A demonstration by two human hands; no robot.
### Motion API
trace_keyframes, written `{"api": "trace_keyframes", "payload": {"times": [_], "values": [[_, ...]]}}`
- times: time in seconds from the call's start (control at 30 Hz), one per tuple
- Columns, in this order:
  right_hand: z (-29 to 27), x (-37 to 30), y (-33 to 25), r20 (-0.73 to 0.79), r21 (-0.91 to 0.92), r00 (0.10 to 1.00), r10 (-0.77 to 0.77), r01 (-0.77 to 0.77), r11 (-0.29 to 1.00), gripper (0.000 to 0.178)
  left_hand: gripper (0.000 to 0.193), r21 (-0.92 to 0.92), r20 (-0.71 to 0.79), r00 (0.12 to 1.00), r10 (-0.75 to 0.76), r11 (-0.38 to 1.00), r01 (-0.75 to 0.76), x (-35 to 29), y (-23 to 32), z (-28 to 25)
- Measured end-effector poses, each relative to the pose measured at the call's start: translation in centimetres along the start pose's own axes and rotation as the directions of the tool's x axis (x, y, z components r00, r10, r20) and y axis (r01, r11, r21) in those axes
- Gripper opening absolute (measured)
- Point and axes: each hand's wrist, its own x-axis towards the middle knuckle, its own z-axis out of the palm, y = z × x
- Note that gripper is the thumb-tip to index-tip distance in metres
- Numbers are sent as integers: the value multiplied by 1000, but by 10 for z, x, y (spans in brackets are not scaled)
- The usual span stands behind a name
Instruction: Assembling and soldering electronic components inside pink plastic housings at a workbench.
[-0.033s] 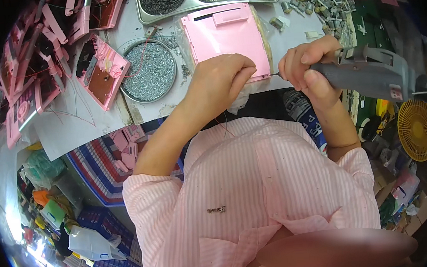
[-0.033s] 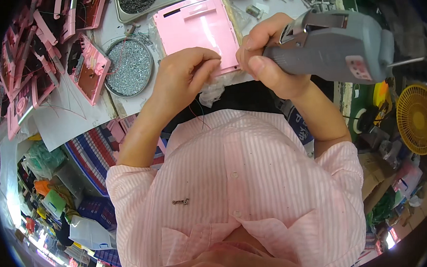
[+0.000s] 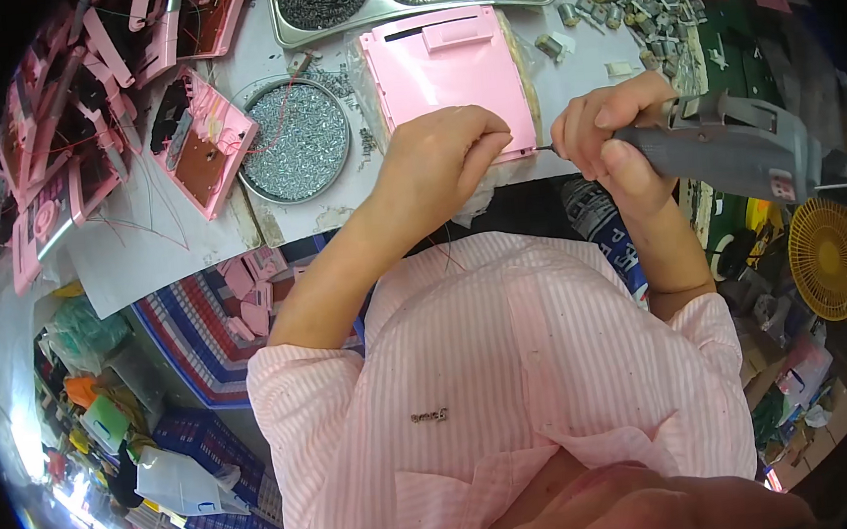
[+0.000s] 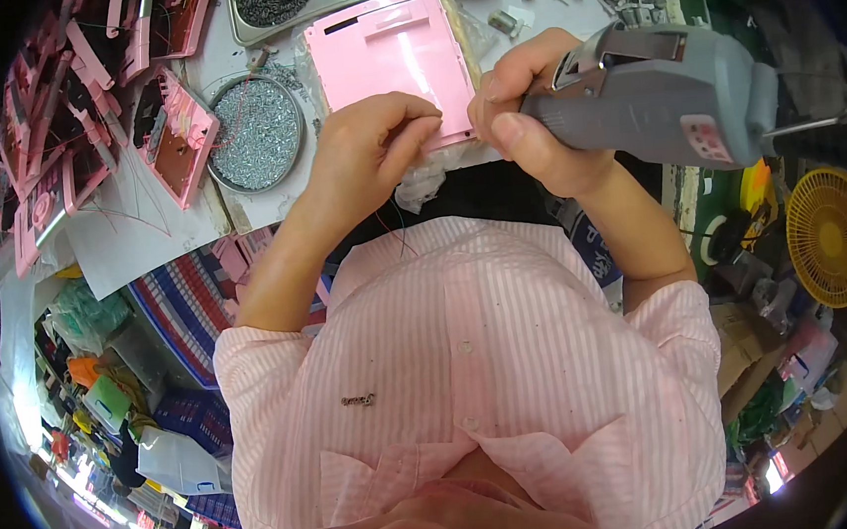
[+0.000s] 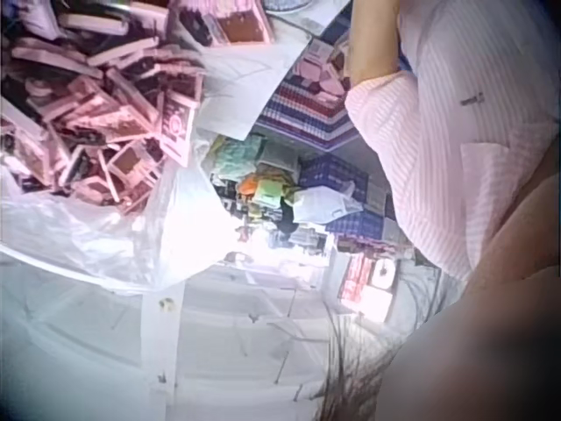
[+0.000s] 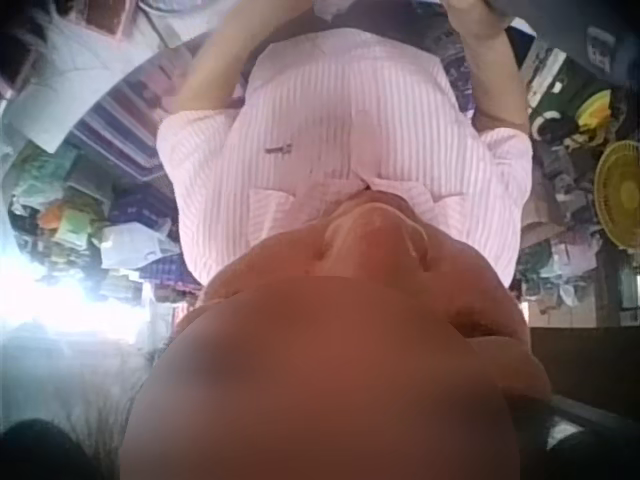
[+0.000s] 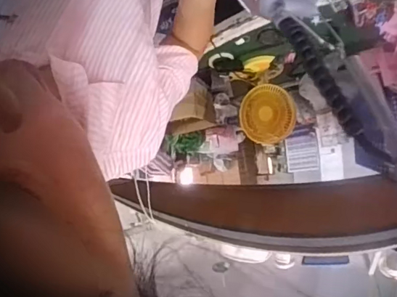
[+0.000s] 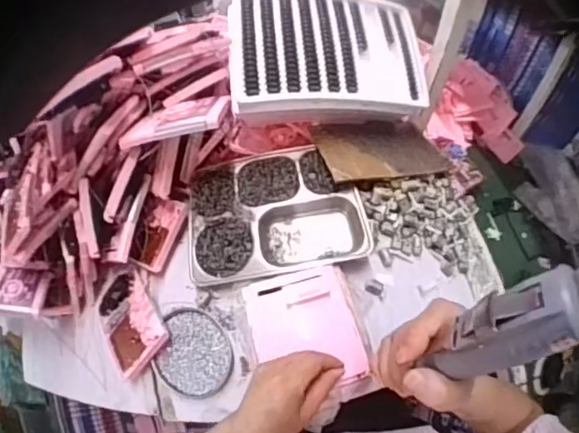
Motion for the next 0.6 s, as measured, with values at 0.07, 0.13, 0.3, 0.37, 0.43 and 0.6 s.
{"api": "trace_keyframes", "payload": {"times": [0.07,0.13,0.3,0.37,0.43,0.6], "values": [[0,-3,2,-22,-61,999,43,-44,997,26,15,-1,-40,999,-32,999,32,1,0,7],[3,-6,4,-28,-142,999,47,-50,989,25,20,10,0,993,-115,993,115,0,2,9],[8,-4,10,46,-279,998,40,-26,960,29,18,151,22,999,31,988,-34,-4,-2,10],[5,-5,7,31,-274,998,58,-47,961,25,16,126,-11,997,77,989,-75,-4,-1,13],[3,-2,2,3,-234,998,65,-63,970,23,13,132,-53,990,128,984,-120,-4,-1,17],[14,24,-33,42,-76,999,-33,36,996,30,8,45,-103,988,119,992,-115,-6,1,25]]}}
